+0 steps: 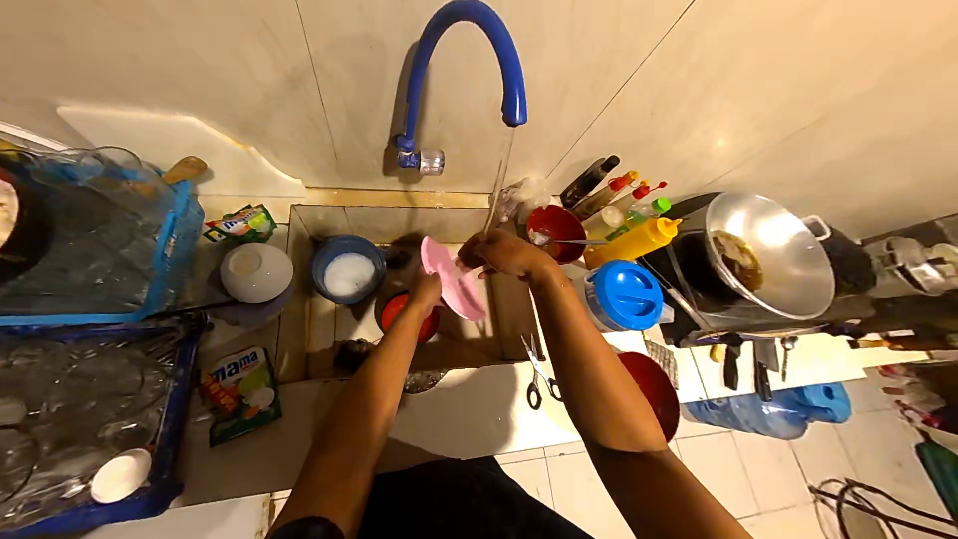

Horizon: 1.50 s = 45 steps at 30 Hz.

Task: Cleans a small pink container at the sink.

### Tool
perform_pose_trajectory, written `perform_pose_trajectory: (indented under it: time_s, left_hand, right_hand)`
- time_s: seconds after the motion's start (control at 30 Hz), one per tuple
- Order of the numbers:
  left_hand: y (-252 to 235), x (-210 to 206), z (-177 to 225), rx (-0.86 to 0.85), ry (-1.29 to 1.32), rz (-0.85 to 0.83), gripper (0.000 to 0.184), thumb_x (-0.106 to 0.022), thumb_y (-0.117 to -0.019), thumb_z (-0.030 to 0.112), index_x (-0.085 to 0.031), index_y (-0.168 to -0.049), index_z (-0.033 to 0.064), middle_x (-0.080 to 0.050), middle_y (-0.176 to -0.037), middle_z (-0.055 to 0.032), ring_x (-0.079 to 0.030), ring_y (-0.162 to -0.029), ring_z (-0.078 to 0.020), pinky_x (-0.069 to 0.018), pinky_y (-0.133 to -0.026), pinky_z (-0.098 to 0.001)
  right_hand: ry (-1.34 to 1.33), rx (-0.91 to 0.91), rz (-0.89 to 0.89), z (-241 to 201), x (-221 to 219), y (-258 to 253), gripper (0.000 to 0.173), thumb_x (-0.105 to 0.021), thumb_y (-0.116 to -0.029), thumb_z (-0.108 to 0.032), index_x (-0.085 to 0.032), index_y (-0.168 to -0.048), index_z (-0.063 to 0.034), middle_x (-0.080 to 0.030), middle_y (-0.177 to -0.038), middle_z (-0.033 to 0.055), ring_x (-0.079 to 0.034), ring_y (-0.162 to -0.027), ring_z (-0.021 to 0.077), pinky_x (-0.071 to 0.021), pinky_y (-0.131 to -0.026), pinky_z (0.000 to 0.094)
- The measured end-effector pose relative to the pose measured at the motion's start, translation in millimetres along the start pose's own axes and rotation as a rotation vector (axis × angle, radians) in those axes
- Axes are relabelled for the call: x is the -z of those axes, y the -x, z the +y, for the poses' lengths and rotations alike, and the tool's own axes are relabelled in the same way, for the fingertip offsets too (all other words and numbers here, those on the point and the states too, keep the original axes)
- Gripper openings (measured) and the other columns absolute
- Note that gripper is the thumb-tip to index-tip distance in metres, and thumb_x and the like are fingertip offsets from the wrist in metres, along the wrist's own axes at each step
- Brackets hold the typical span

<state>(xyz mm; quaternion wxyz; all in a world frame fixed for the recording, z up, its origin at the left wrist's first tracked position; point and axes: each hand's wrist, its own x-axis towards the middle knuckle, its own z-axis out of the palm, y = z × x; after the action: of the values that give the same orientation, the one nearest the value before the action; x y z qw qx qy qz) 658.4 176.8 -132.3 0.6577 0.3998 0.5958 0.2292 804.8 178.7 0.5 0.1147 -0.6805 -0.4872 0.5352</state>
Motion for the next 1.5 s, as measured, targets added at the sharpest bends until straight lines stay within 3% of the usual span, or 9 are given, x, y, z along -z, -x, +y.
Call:
perform_pose_trajectory:
  time_s: [0.13,0.27,0.43,0.67,0.8,1.03,1.3,1.43,1.5]
  left_hand:
    - [-18,-13,-9,-0.071,-0.026,-0.105,0.045,-0.051,-0.1068,0.025,-0.045,-0.148,0.0086,-0.061,-0.130,-0.0245,-0.065,-0.108,-0.0377,-0.0565,-0.083,-0.0566]
    - [-17,-18,-6,-0.150,-0.218,-0.192,0.037,-0.047,-0.1082,0.023,-0.054,-0.138,0.0025,-0.061,-0.127,-0.0250,-0.063,-0.107,-0.0376,-0.0533,-0.085,-0.0575]
    - [0,8,7,-0.228,-0.505,-0.154,0.041,-0.046,-0.1073,0.016,-0.051,-0.143,-0.0030,-0.059,-0.135,-0.0294,-0.057,-0.127,-0.0416,-0.0437,-0.107,-0.0594]
    - [5,26,3,-0.177,-0.474,-0.071,0.039,-0.043,-0.1086,0.017,-0.053,-0.140,-0.0040,-0.059,-0.132,-0.0302,-0.058,-0.124,-0.0426,-0.0444,-0.105,-0.0600]
    - [3,8,-11,-0.311,-0.399,-0.114,0.041,-0.047,-0.1071,0.014,-0.050,-0.143,-0.0063,-0.057,-0.138,-0.0294,-0.054,-0.132,-0.0407,-0.0405,-0.112,-0.0573]
    - [40,34,3,-0.322,-0.609,-0.047,0.044,-0.040,-0.1095,0.016,-0.046,-0.150,0.0006,-0.054,-0.145,-0.0257,-0.052,-0.136,-0.0404,-0.0393,-0.113,-0.0582]
    - [65,71,-25,-0.655,-0.900,0.239,0.044,-0.056,-0.0986,0.001,-0.057,-0.142,0.0061,-0.060,-0.128,-0.0236,-0.062,-0.116,-0.0417,-0.0546,-0.092,-0.0578]
    - [81,75,-22,-0.559,-0.852,0.226,0.048,-0.052,-0.0989,0.003,-0.057,-0.146,0.0126,-0.059,-0.138,-0.0212,-0.056,-0.129,-0.0394,-0.0488,-0.105,-0.0548]
    - [89,80,-23,-0.583,-0.803,0.250,0.049,-0.051,-0.0988,0.001,-0.057,-0.145,0.0135,-0.059,-0.140,-0.0191,-0.057,-0.129,-0.0373,-0.0499,-0.104,-0.0528]
  right_hand:
    - [-0.003,0.038,-0.005,4,2,-4,0.032,-0.037,-0.1107,-0.014,-0.064,-0.123,-0.0026,-0.071,-0.115,0.0123,-0.069,-0.100,0.0216,-0.0565,-0.082,0.0420]
    - [0.009,0.033,0.004,2,-1,-3,0.032,-0.037,-0.1111,-0.014,-0.064,-0.126,-0.0029,-0.070,-0.116,0.0131,-0.069,-0.101,0.0224,-0.0570,-0.083,0.0425]
    - [0.018,0.014,0.009,-1,0,3,0.031,-0.037,-0.1110,-0.014,-0.063,-0.126,-0.0039,-0.070,-0.115,0.0113,-0.068,-0.099,0.0182,-0.0553,-0.080,0.0377]
    - [-0.018,0.054,-0.088,-2,0,0,0.033,-0.034,-0.1120,-0.013,-0.062,-0.126,-0.0028,-0.071,-0.116,0.0103,-0.069,-0.100,0.0170,-0.0572,-0.082,0.0370]
    - [-0.084,0.066,-0.102,1,-5,-4,0.032,-0.036,-0.1126,-0.018,-0.061,-0.127,-0.0034,-0.072,-0.112,0.0091,-0.071,-0.098,0.0173,-0.0587,-0.081,0.0360]
    - [0.050,-0.003,-0.028,17,-12,-10,0.034,-0.035,-0.1122,-0.016,-0.062,-0.127,-0.0016,-0.069,-0.120,0.0140,-0.067,-0.105,0.0223,-0.0548,-0.087,0.0435]
    - [-0.001,0.006,-0.092,46,-29,-21,0.034,-0.037,-0.1121,-0.019,-0.059,-0.132,-0.0033,-0.066,-0.126,0.0157,-0.065,-0.111,0.0272,-0.0537,-0.088,0.0508]
    - [0.013,0.011,-0.064,62,-29,-17,0.036,-0.044,-0.1109,-0.026,-0.060,-0.133,-0.0022,-0.067,-0.125,0.0166,-0.066,-0.112,0.0272,-0.0561,-0.092,0.0502]
    - [-0.002,-0.020,-0.068,60,-38,-15,0.036,-0.042,-0.1115,-0.023,-0.058,-0.134,0.0005,-0.065,-0.128,0.0183,-0.066,-0.112,0.0274,-0.0560,-0.090,0.0482]
